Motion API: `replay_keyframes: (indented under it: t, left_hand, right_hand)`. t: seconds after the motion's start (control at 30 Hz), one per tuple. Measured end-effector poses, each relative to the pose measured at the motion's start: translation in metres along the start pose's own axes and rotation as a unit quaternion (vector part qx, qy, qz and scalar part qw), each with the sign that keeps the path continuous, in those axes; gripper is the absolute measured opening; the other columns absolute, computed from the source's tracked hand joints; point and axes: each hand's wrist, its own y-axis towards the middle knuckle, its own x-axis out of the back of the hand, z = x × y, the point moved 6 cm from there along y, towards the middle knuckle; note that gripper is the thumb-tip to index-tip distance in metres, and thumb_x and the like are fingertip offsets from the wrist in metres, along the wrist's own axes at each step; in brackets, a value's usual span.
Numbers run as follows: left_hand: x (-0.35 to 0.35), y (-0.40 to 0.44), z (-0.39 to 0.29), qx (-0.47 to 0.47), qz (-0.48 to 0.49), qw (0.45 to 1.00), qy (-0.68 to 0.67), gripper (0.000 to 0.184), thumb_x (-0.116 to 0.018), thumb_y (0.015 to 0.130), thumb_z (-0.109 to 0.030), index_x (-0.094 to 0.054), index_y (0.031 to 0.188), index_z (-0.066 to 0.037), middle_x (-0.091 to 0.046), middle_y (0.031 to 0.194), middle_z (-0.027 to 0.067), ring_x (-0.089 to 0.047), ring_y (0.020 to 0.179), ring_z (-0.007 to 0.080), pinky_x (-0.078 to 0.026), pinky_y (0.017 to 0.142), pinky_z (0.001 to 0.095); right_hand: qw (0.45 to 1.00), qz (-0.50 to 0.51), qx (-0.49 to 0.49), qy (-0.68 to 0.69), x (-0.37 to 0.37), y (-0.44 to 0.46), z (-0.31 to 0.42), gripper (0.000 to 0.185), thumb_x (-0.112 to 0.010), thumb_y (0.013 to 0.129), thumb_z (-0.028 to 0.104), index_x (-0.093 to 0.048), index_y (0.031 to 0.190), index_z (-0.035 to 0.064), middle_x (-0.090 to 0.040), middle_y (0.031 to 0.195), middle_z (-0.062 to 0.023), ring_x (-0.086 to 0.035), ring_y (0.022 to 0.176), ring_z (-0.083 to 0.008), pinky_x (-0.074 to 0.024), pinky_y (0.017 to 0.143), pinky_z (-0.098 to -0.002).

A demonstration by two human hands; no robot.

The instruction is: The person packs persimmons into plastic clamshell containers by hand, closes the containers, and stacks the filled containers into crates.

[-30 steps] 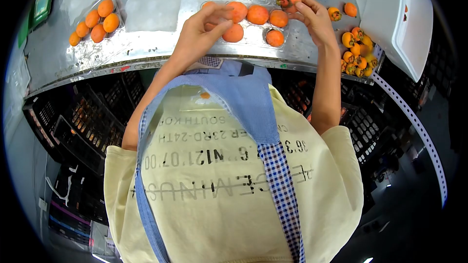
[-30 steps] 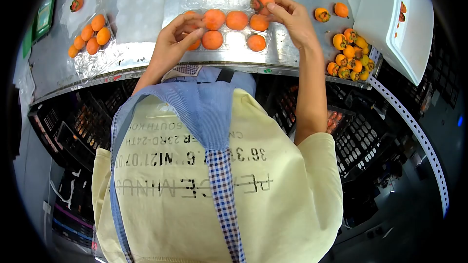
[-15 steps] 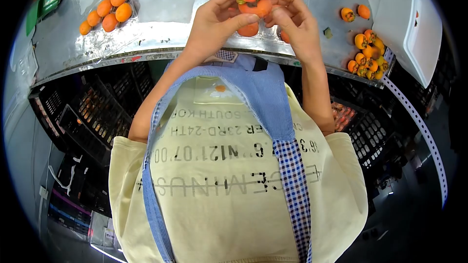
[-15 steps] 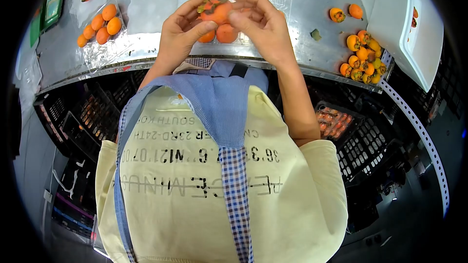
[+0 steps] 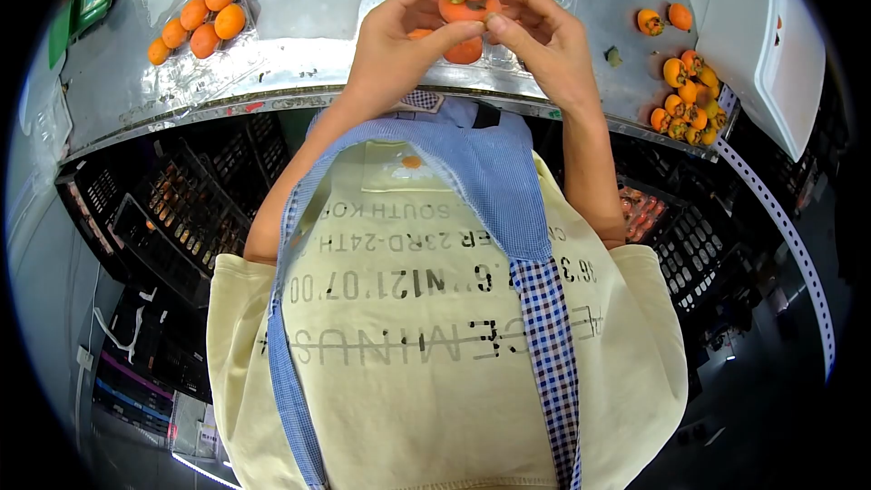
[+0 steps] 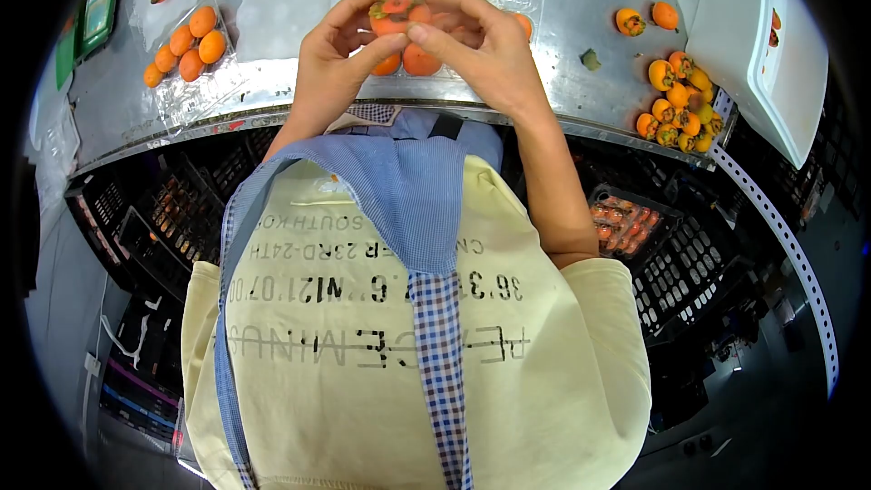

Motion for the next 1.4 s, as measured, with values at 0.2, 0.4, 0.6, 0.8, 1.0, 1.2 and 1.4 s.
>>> replay_keyframes:
  t: [0.2, 0.4, 0.6, 0.8, 1.0, 1.2, 1.4]
  left_hand:
    - [0.001, -0.002, -0.024, -0.139, -0.03, 0.955, 0.26, 0.05, -0.075, 0.067, -0.01, -0.057, 0.114, -0.008, -0.056, 0.098, 0.008, -0.061, 0.081, 0.0189, -0.053, 0.071, 0.0282]
    - [-0.002, -0.003, -0.023, -0.156, -0.013, 0.956, 0.247, 0.055, -0.077, 0.066, -0.011, -0.054, 0.117, -0.009, -0.054, 0.101, 0.0075, -0.059, 0.08, 0.018, -0.052, 0.071, 0.0282]
    - [0.001, -0.004, -0.006, -0.065, 0.013, 0.992, 0.107, 0.056, -0.077, 0.07, -0.012, -0.052, 0.12, -0.007, -0.054, 0.106, 0.0071, -0.058, 0.081, 0.0143, -0.051, 0.073, 0.0276]
    - [-0.005, -0.005, -0.003, -0.019, 0.023, 0.998, 0.062, 0.056, -0.077, 0.072, -0.012, -0.051, 0.121, -0.006, -0.055, 0.106, 0.0078, -0.057, 0.081, 0.0127, -0.05, 0.074, 0.0266]
    - [-0.009, -0.005, -0.003, -0.01, 0.025, 0.997, 0.076, 0.053, -0.075, 0.074, -0.014, -0.051, 0.121, -0.006, -0.058, 0.105, 0.008, -0.057, 0.082, 0.0132, -0.05, 0.074, 0.027]
    - [-0.008, -0.003, 0.0, -0.017, 0.005, 0.997, 0.079, 0.044, -0.071, 0.078, -0.016, -0.054, 0.118, -0.006, -0.058, 0.106, 0.0084, -0.058, 0.083, 0.0137, -0.05, 0.074, 0.0274]
    - [-0.015, 0.011, -0.005, -0.023, -0.041, 0.996, 0.075, 0.028, -0.066, 0.082, -0.017, -0.063, 0.108, -0.005, -0.062, 0.093, 0.0069, -0.06, 0.075, 0.0116, -0.051, 0.069, 0.0248]
  right_hand:
    - [0.999, 0.022, 0.002, 0.024, -0.018, 0.0, 0.003, 0.05, -0.074, 0.076, 0.017, -0.053, 0.117, -0.003, -0.061, 0.106, -0.0151, -0.063, 0.089, -0.0193, -0.0539, 0.074, -0.0293]
    - [0.998, 0.013, -0.034, 0.043, -0.017, 0.001, -0.005, 0.047, -0.073, 0.077, 0.015, -0.053, 0.116, -0.003, -0.061, 0.105, -0.0143, -0.062, 0.091, -0.0173, -0.053, 0.077, -0.029]
    - [0.953, 0.058, -0.086, 0.284, -0.014, 0.002, -0.018, 0.038, -0.056, 0.088, 0.024, -0.053, 0.114, -0.005, -0.061, 0.104, -0.0135, -0.061, 0.091, -0.0183, -0.0507, 0.081, -0.033]
    - [0.933, 0.085, -0.079, 0.342, -0.012, 0.004, -0.018, 0.042, -0.046, 0.093, 0.03, -0.052, 0.115, -0.0047, -0.059, 0.097, -0.0127, -0.058, 0.085, -0.0175, -0.0504, 0.079, -0.0343]
    - [0.936, 0.048, -0.107, 0.333, -0.009, 0.003, -0.02, 0.047, -0.044, 0.095, 0.033, -0.042, 0.125, -0.0033, -0.056, 0.101, -0.0131, -0.057, 0.086, -0.0171, -0.0493, 0.079, -0.0335]
    - [0.926, 0.041, -0.074, 0.368, -0.007, 0.002, -0.024, 0.05, -0.038, 0.098, 0.037, -0.033, 0.135, 0.0037, -0.055, 0.107, -0.0136, -0.055, 0.092, -0.0187, -0.0473, 0.081, -0.0333]
    - [0.953, 0.039, -0.064, 0.295, -0.011, 0.001, -0.015, 0.049, -0.035, 0.099, 0.035, -0.032, 0.137, 0.0049, -0.054, 0.11, -0.0125, -0.054, 0.095, -0.0187, -0.0452, 0.085, -0.0335]
